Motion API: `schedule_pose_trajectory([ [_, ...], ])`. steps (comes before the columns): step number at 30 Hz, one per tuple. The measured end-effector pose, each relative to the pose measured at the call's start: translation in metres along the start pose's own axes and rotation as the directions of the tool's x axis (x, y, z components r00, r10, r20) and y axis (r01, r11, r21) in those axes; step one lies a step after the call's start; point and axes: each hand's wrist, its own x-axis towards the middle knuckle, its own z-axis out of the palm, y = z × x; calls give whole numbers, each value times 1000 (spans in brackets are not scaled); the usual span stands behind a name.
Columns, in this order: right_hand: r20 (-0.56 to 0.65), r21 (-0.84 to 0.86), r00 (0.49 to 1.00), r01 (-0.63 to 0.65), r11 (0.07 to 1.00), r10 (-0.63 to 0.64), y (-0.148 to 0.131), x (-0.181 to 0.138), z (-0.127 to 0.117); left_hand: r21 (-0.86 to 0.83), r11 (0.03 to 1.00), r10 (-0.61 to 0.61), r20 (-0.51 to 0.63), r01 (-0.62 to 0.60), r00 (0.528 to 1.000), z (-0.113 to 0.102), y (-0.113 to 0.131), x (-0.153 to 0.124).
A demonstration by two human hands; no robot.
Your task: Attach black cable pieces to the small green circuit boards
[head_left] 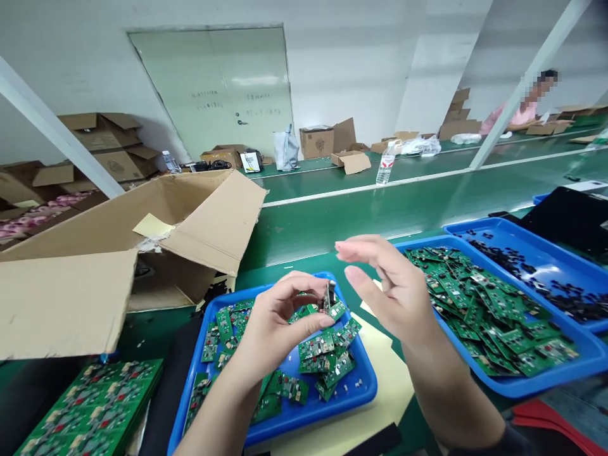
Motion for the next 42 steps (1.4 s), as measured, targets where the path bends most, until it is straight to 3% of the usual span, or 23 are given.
schedule_pose_trajectory([
  [5, 110, 11, 994, 4, 1000, -5, -6, 0, -4, 370, 907, 235, -41, -203, 971, -3, 5, -2],
  [8, 117, -14, 992, 50, 999, -48, -10, -1, -3, 481, 827, 342, -20, -291, 939, -5, 5, -2],
  [13, 99, -33, 984, 153, 988, -150, -13, 0, 0, 515, 781, 423, -20, -353, 906, -5, 6, -3],
  [18, 97, 21, 961, 258, 966, -259, -10, 2, 3, 483, 806, 405, -27, -343, 914, -6, 6, -6],
  [26, 138, 11, 940, 313, 950, -311, -5, 3, 3, 549, 736, 486, -22, -395, 874, -6, 5, -3],
  [31, 274, 115, 944, 156, 981, -182, 4, 0, -6, 656, 615, 565, 20, -437, 825, -3, 4, 0],
  [35, 481, 169, 875, -36, 985, -50, 4, 0, -12, 708, 545, 656, -27, -448, 755, -6, 0, 0],
  [39, 365, 226, 923, -217, 950, 124, -2, 1, -5, 739, 465, 706, 24, -488, 708, -12, 0, 0],
  [42, 333, 276, 913, -332, 902, 235, -6, 0, 3, 758, 415, 711, 75, -503, 699, -12, 1, 0],
])
